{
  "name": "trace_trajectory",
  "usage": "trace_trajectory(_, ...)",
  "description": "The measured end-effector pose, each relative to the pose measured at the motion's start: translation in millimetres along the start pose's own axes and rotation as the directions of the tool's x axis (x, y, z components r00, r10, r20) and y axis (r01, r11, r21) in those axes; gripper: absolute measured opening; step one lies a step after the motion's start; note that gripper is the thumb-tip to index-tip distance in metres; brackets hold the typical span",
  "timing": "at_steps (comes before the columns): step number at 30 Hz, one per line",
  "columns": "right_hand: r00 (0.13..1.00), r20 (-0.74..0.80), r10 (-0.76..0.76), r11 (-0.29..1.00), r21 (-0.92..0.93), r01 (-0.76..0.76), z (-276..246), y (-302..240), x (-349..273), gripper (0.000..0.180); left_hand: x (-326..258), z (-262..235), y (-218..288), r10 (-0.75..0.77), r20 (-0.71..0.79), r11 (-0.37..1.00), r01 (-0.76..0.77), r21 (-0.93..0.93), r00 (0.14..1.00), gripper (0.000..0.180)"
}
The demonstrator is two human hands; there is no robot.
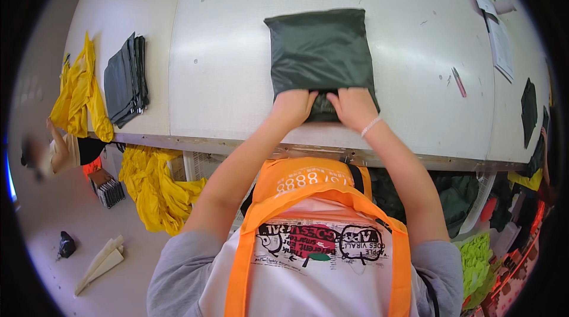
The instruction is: The person folds a dark green raincoat on a white table, aligning edges and smoothing the fabric. They then use scissors to trim a small tag or thread from the collar area before refolding the coat.
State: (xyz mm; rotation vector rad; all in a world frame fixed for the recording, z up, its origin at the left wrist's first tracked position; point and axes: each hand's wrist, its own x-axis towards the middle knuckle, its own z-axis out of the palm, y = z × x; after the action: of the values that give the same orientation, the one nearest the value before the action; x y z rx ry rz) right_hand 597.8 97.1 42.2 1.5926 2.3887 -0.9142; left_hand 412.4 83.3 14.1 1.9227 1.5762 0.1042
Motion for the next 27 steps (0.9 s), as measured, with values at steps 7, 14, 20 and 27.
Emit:
trace_trajectory(7, 0.907, -0.419, -0.033, 0.991, 0.101, 0.082, 64, 7, -30, 0.038, -29, 55, -7, 0.355, -0.435, 0.934, -0.295, 0.202, 0.827, 0.026)
trace_trajectory(14, 0.881, -0.372, -0.291, 0.954, -0.043, 0.297, 74, -36, -78, 0.050, -22, 49, -10, 0.199, -0.271, 0.969, -0.148, 0.196, 0.942, 0.026)
trace_trajectory(20, 0.949, 0.009, 0.316, 0.342, 0.932, -0.122, 114, 4, -134, 0.021, -60, 29, -1, 0.691, -0.222, 0.723, -0.657, 0.217, 0.688, 0.049)
trace_trajectory(27, 0.895, 0.050, 0.444, -0.336, 0.935, 0.114, 150, -8, -74, 0.026, -38, 48, 20, 0.629, -0.055, 0.608, -0.446, 0.657, 0.776, 0.073)
